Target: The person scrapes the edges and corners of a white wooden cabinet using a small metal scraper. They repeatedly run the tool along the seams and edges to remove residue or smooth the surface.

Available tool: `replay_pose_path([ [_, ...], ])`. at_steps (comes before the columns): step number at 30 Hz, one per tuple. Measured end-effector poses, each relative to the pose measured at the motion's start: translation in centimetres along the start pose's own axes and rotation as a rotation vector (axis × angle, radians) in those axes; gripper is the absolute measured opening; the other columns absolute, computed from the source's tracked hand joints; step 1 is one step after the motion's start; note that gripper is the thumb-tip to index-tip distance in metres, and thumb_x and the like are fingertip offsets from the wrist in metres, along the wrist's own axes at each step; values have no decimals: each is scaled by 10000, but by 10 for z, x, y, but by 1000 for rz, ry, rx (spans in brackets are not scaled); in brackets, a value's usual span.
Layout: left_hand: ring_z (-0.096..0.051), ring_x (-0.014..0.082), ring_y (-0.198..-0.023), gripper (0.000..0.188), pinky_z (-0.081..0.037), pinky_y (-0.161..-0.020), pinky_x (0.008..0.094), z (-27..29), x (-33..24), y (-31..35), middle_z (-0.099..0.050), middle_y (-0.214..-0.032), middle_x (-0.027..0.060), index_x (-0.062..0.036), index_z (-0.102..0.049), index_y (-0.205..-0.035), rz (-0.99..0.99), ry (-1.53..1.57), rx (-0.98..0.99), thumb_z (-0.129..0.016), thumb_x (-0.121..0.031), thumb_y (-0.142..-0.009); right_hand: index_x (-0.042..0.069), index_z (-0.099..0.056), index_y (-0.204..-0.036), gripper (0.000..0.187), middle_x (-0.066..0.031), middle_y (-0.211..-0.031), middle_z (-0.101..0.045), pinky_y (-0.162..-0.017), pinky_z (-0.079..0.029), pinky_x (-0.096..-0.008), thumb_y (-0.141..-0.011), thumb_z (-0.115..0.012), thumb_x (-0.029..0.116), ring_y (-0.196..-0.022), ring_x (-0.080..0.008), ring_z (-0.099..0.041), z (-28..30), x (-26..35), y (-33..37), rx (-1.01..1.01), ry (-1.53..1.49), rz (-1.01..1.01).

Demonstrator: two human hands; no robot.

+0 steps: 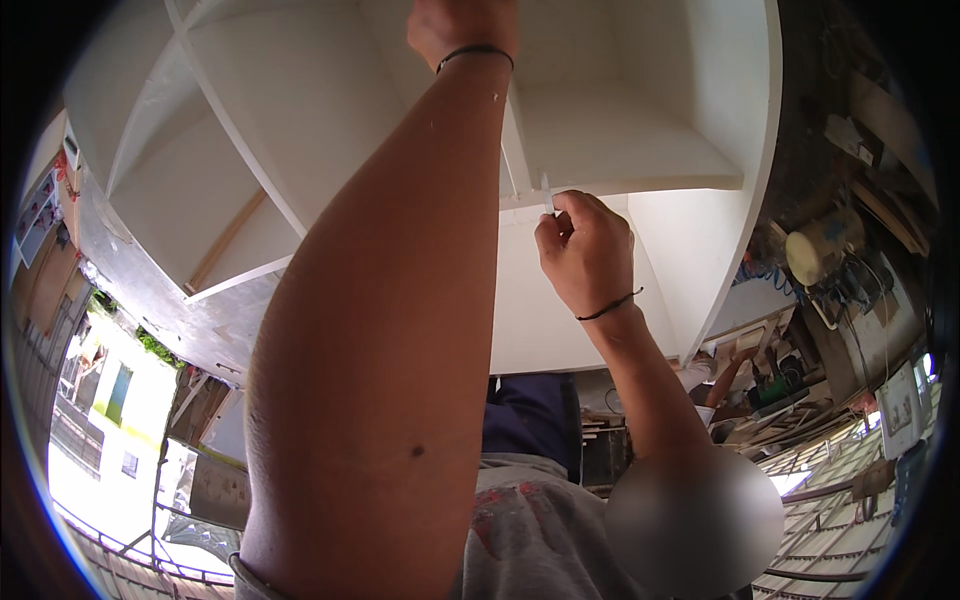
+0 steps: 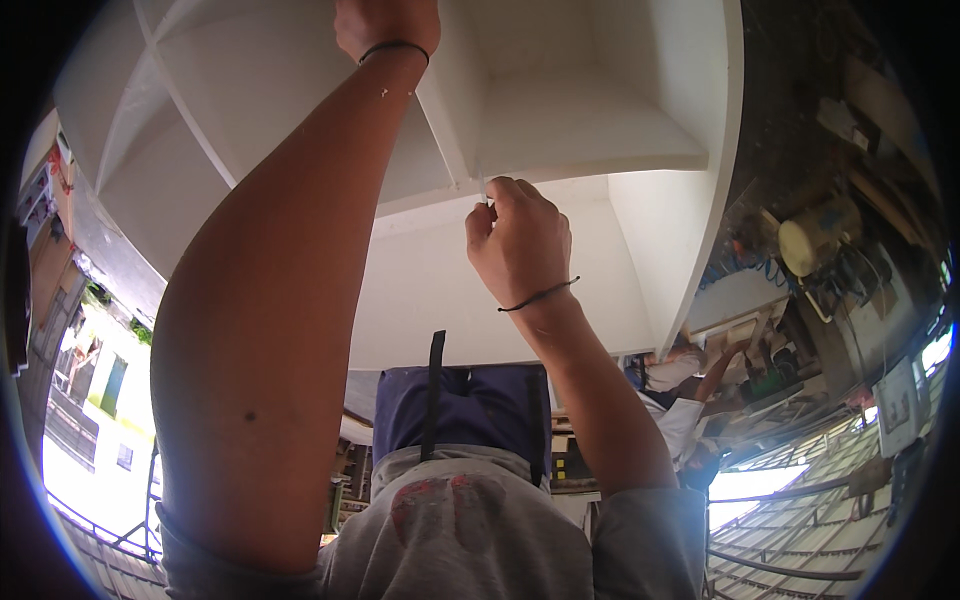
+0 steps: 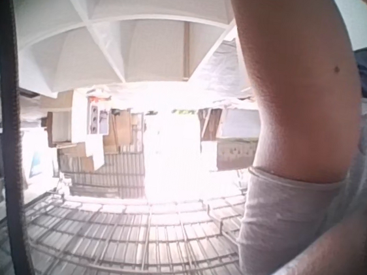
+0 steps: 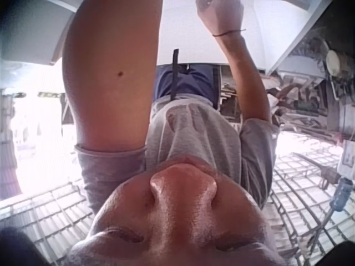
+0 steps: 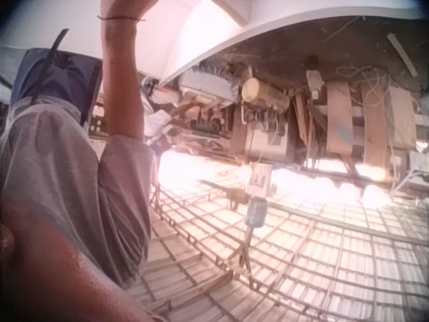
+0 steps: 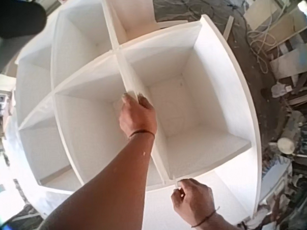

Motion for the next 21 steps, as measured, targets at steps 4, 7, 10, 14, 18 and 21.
replay_pose_path([
  [4,-648,420,-791,314,-523,-696,512,2,1,-1,-665,-901,230,-18,-507,-1029,22,29,11,-509,-304,-899,-17,-551,-717,86,-158,-690,-617,-550,-497,-415,-745,-610,40,-598,-339,-616,-7,13,-3,6,85,29],
  [7,-645,422,-791,295,-523,-695,512,4,0,0,-665,-902,223,-25,-503,-1008,39,58,35,-512,-297,-895,-18,-553,-704,89,-158,-654,-618,-544,-502,-396,-743,-616,34,-569,-322,-620,-10,19,-6,20,153,28],
  [10,-643,424,-793,290,-524,-695,512,3,0,0,-662,-905,220,-24,-501,-1005,36,96,47,-516,-291,-893,-17,-500,-652,141,-183,-681,-602,-543,-498,-452,-732,-610,20,-604,-382,-613,-13,22,-8,77,215,-8],
  [14,-641,424,-802,285,-524,-698,511,0,3,-1,-653,-919,221,-20,-501,-1015,43,132,51,-525,-275,-889,-15,-491,-638,148,-190,-663,-595,-546,-495,-451,-729,-605,13,-604,-387,-610,-18,24,-8,68,276,6],
  [18,-641,425,-808,281,-525,-698,510,1,3,1,-648,-930,220,-13,-499,-1023,24,168,18,-534,-255,-886,-10,-488,-621,159,-198,-635,-583,-561,-494,-455,-728,-603,19,-595,-398,-601,-14,20,-13,74,221,-41],
  [21,-642,427,-810,281,-526,-698,509,0,2,0,-647,-927,221,-5,-496,-1023,39,173,53,-540,-246,-884,-7,-491,-614,166,-203,-632,-584,-572,-493,-460,-730,-604,30,-589,-404,-597,-16,19,-13,104,219,-73],
])
Point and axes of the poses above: each hand's wrist, its own y-axis away from the middle knuckle, its own z-axis out of the back of the hand, x = y × z, the point moved 10 cm from there along -y, towards the middle knuckle
